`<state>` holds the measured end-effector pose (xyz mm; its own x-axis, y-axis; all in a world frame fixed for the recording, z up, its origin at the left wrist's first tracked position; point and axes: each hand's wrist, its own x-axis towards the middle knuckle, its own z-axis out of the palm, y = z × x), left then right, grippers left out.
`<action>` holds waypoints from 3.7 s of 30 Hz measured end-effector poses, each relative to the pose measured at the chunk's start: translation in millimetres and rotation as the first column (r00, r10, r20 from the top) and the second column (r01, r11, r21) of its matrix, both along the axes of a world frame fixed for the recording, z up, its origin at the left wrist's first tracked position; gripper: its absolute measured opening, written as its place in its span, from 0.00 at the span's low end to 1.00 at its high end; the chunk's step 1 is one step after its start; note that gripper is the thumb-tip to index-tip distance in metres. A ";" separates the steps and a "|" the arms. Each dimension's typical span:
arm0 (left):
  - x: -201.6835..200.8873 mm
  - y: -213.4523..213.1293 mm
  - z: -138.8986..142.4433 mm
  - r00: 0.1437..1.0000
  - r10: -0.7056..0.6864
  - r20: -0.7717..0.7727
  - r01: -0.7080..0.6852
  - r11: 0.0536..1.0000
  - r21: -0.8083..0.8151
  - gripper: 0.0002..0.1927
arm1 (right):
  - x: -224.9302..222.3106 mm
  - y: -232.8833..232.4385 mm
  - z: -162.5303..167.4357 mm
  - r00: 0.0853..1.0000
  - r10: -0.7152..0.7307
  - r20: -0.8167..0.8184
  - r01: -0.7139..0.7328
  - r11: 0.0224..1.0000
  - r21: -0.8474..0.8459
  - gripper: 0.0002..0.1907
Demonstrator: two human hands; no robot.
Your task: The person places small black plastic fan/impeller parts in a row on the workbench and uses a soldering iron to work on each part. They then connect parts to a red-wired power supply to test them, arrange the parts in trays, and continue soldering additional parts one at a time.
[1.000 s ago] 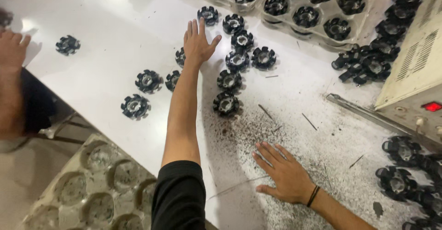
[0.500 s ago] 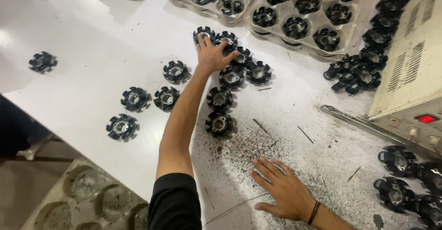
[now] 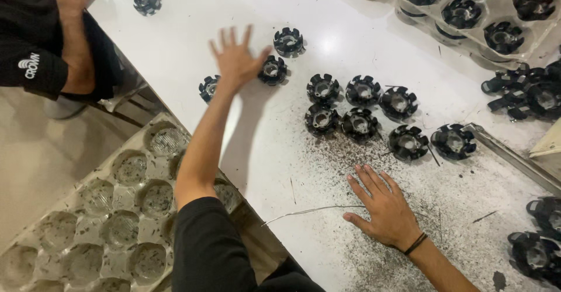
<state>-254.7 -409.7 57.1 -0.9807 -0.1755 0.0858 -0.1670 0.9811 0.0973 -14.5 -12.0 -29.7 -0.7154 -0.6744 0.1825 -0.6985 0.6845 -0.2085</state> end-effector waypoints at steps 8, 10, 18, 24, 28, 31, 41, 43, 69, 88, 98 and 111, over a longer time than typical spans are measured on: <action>34.2 -25.2 -7.0 0.953 -0.239 -0.185 0.279 0.932 0.231 0.45 | 4.4 -2.3 7.1 1.000 0.007 -0.019 -0.007 1.000 -0.006 0.43; 25.2 -2.9 -2.8 0.970 -0.230 -0.080 0.241 0.955 0.171 0.44 | 5.0 -2.2 10.4 1.000 0.006 -0.027 -0.006 1.000 -0.012 0.42; 13.1 77.1 10.8 0.917 -0.396 -0.036 0.397 0.907 0.142 0.43 | 12.5 2.8 12.9 1.000 -0.019 0.003 0.019 1.000 -0.001 0.41; 40.6 129.5 5.6 0.859 -0.506 -0.070 0.510 0.842 0.174 0.46 | -30.3 41.7 45.7 0.912 -0.385 -0.144 0.388 0.922 -0.011 0.37; 59.8 154.0 7.5 0.840 -0.543 -0.016 0.537 0.826 0.168 0.53 | -77.3 69.8 82.6 0.826 -0.561 -0.058 0.563 0.826 0.035 0.39; 67.2 171.6 7.1 0.821 -0.571 -0.005 0.567 0.813 0.134 0.55 | -76.1 72.1 92.3 0.807 -0.589 -0.038 0.590 0.803 0.083 0.38; 100.9 239.7 -32.5 0.651 -0.756 -0.063 0.757 0.642 0.119 0.44 | 24.4 117.8 48.4 0.763 -0.643 0.067 0.643 0.765 0.025 0.42; 121.4 263.3 -40.1 0.510 -0.831 -0.221 0.860 0.494 0.125 0.43 | 56.3 138.2 39.7 0.762 -0.648 0.015 0.642 0.758 0.115 0.40; 262.4 466.0 -93.7 0.149 -0.860 -0.488 0.859 -0.132 0.494 0.16 | 235.5 186.4 24.6 0.597 -0.793 -0.122 0.797 0.604 -0.022 0.26; 298.1 456.5 -114.3 0.053 -0.902 -0.428 0.853 -0.182 0.489 0.23 | 287.7 95.6 60.2 0.570 -0.821 0.019 0.820 0.571 0.037 0.25; 169.0 400.1 -103.1 0.406 -0.872 -0.273 0.887 0.448 -0.109 0.36 | 282.1 110.8 48.8 0.531 -0.840 -0.110 0.847 0.529 0.044 0.25; 408.4 354.3 -56.7 -0.027 -0.966 -0.259 0.881 -0.145 0.450 0.23 | 281.0 130.7 41.4 0.555 -0.816 -0.165 0.829 0.525 0.191 0.23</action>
<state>153.8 -55.4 0.4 -0.1685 0.9540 0.2479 0.8230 -0.0022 0.5680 266.5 118.8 11.7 -0.9686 0.1849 0.1662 0.1946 0.9799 0.0439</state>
